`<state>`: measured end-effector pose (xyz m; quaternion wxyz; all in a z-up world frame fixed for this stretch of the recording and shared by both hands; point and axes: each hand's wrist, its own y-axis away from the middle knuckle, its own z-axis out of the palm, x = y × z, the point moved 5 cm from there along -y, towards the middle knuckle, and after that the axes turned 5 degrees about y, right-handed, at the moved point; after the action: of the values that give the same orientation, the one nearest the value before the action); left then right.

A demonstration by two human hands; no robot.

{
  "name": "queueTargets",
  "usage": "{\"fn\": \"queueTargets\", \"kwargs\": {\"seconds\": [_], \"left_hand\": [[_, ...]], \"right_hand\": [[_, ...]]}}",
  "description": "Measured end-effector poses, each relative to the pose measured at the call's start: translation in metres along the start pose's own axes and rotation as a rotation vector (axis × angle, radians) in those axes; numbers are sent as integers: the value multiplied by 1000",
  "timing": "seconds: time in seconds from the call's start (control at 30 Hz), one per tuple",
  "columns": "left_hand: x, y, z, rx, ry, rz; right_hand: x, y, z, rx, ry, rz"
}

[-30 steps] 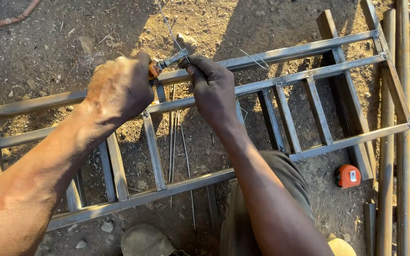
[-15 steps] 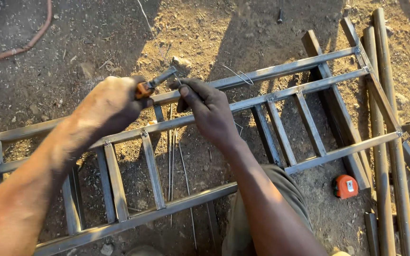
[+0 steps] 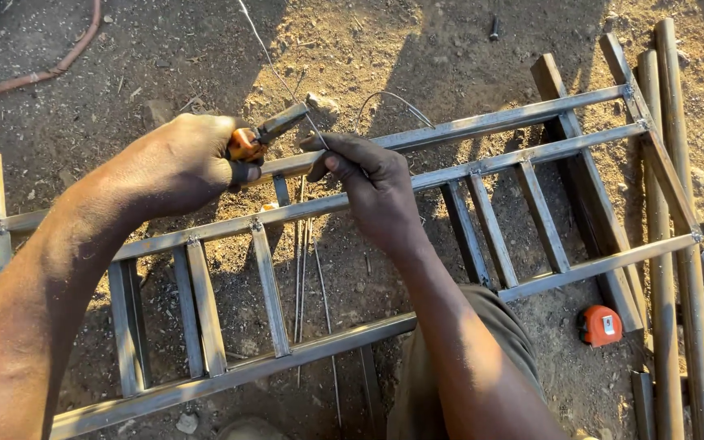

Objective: Securing metal bars to a frame by twisting wire around the joints using pliers

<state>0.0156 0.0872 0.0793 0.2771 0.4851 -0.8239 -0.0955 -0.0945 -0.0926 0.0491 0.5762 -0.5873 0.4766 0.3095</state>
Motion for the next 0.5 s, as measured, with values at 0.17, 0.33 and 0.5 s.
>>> {"fn": "queueTargets", "kwargs": {"seconds": [0.17,0.33,0.5], "left_hand": [[19,11,-3,-37,71,-20],[32,21,-3,-100,93,-158],[41,26,-2,135,23,-10]], "right_hand": [[2,-1,-3,25,16,0],[9,1,-4,34,113,-46],[12,-1,-6,85,36,20]]}}
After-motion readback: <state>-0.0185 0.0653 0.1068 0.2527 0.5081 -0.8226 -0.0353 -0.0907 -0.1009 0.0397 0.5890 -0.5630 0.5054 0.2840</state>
